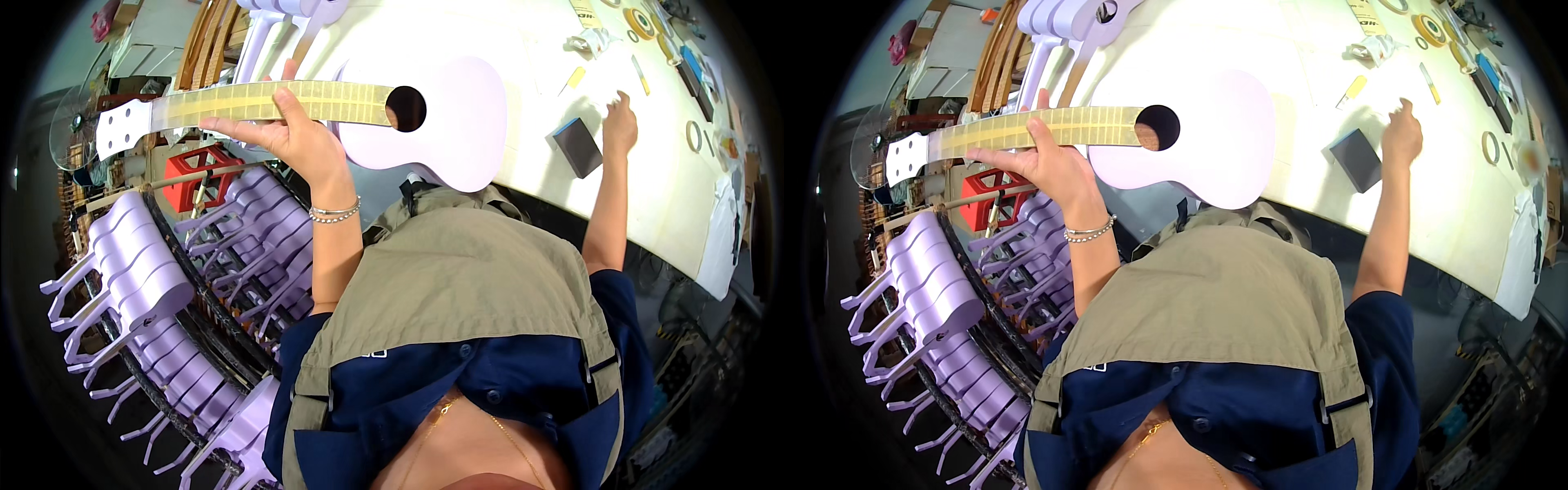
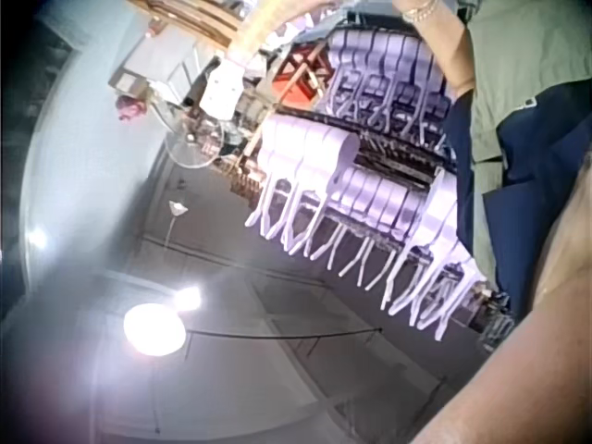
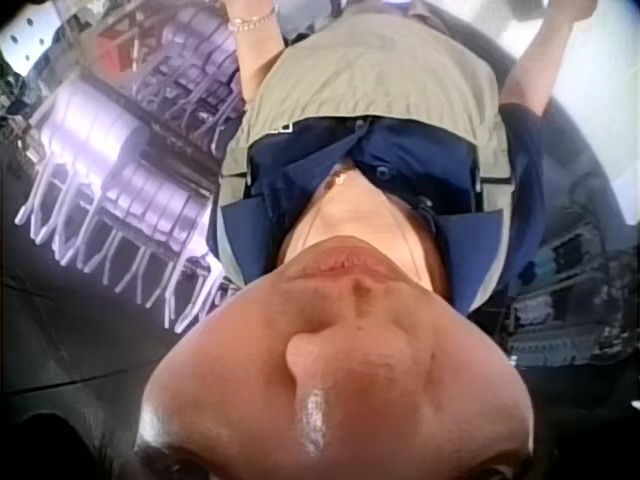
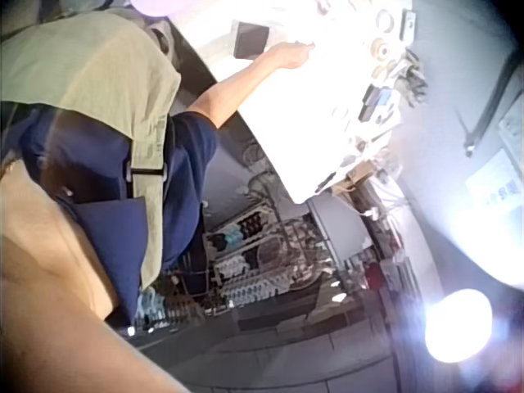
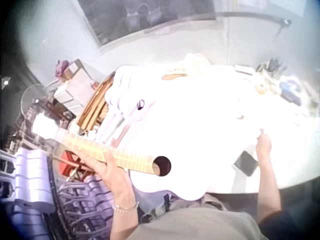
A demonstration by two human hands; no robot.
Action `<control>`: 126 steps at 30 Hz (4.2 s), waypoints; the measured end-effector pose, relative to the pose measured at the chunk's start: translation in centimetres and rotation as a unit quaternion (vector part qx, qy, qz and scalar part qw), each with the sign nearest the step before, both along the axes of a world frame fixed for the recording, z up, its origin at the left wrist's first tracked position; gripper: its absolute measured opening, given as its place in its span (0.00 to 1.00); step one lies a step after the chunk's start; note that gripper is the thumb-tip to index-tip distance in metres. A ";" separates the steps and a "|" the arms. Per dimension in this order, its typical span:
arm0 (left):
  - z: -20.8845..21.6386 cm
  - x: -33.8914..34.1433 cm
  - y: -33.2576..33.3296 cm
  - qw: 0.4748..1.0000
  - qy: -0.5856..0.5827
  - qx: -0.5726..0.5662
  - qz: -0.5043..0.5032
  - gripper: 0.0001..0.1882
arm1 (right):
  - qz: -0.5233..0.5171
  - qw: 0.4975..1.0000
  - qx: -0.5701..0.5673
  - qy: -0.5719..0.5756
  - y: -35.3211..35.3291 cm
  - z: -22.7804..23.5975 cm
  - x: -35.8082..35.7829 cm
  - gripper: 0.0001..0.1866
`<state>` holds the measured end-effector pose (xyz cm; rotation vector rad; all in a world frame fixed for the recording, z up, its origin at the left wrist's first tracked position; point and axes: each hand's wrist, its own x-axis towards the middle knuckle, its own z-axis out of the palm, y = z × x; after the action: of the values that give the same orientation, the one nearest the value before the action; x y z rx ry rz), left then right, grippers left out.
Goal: The person sands the edges of purple guitar necks using a sanding block and a small wooden tool. They wipe the necks with a cloth, inspect the surfaces, and place the finished necks back on a rack. The person repeats this process for multiple guitar necks in a workshop setting.
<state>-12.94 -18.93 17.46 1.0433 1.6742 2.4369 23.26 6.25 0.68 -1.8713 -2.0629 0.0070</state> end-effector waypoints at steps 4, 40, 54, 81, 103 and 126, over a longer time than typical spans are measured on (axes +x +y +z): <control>0.4 0.7 0.3 0.999 -0.028 0.038 0.003 0.42 | -0.025 0.997 -0.011 -0.079 -1.0 -1.4 3.5 0.23; -4.2 -3.2 -9.5 0.933 -0.343 0.003 0.106 0.21 | 0.084 0.581 -0.536 0.607 -17.5 9.1 -15.2 0.44; -13.1 -3.3 -15.0 0.659 -0.733 0.075 -0.153 0.17 | 0.518 0.666 -0.222 0.489 -20.7 16.0 -17.2 0.49; -2.5 -3.9 -7.9 0.977 -0.197 0.022 -0.080 0.40 | 0.358 0.748 -0.231 0.510 -16.8 6.3 -16.3 0.59; 2.6 -0.8 0.7 0.935 0.025 -0.123 -0.331 0.37 | 0.375 0.901 -0.019 0.218 -15.7 10.7 -17.2 0.52; -4.6 -10.6 -6.4 0.928 -0.334 -0.141 -0.085 0.30 | 0.155 0.604 -0.454 0.637 -19.0 4.9 -15.0 0.44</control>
<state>-23.50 -25.30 12.82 0.2509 1.5325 2.0159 8.21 -12.72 5.53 -0.9854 -1.1551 2.1021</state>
